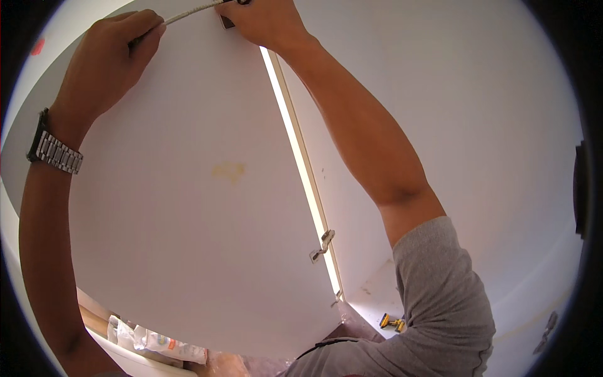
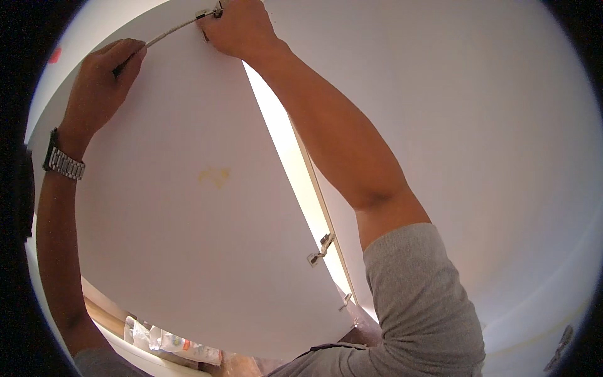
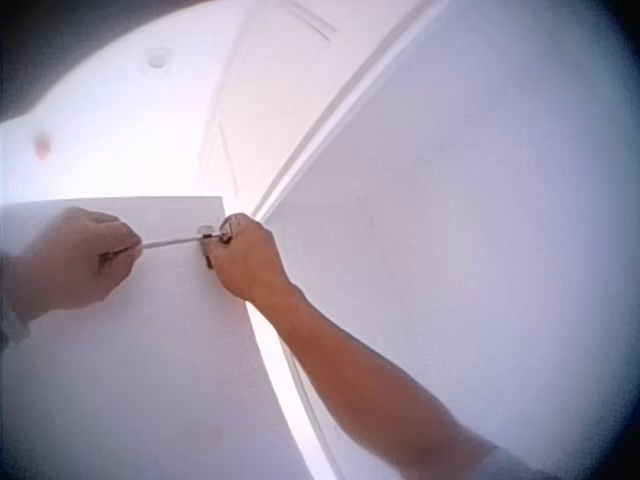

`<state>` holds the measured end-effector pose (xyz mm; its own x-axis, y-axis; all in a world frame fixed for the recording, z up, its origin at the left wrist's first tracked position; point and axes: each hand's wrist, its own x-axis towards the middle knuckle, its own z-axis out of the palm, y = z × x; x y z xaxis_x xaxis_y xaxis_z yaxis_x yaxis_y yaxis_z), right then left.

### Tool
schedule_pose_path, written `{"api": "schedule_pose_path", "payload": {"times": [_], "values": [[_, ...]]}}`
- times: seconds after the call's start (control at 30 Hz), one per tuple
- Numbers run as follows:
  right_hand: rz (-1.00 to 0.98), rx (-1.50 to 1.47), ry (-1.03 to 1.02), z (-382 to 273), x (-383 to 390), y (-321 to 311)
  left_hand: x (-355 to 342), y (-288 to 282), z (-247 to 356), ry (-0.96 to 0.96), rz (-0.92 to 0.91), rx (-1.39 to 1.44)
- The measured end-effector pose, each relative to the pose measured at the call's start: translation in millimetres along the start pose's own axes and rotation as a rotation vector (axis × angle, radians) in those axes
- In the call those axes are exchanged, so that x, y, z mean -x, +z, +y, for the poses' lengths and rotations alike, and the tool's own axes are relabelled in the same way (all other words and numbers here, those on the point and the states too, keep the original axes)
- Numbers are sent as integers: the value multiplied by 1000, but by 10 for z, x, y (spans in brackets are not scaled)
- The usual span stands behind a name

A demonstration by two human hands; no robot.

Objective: The person installs a hinge on a white cabinet door using a drill and a screwdriver.

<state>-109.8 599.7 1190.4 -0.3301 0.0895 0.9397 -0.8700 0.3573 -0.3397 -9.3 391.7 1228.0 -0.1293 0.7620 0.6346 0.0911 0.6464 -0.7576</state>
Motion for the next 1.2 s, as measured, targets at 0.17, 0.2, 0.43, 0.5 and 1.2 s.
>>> {"api": "schedule_pose_path", "payload": {"times": [0.17,0.2,0.43,0.5,1.2], "values": [[-43,-153,-84,6,60,-71,-15,-128,-55,-506,-193,508],[-46,-147,-82,-5,76,-94,15,-101,-111,-506,-195,513],[113,-70,-90,59,-18,111,-98,-221,10,-502,-243,785],[61,-110,-49,43,-1,82,-142,-260,-7,-504,-303,640],[39,-62,-52,-7,-50,95,-46,-104,-237,119,-18,103]]}}
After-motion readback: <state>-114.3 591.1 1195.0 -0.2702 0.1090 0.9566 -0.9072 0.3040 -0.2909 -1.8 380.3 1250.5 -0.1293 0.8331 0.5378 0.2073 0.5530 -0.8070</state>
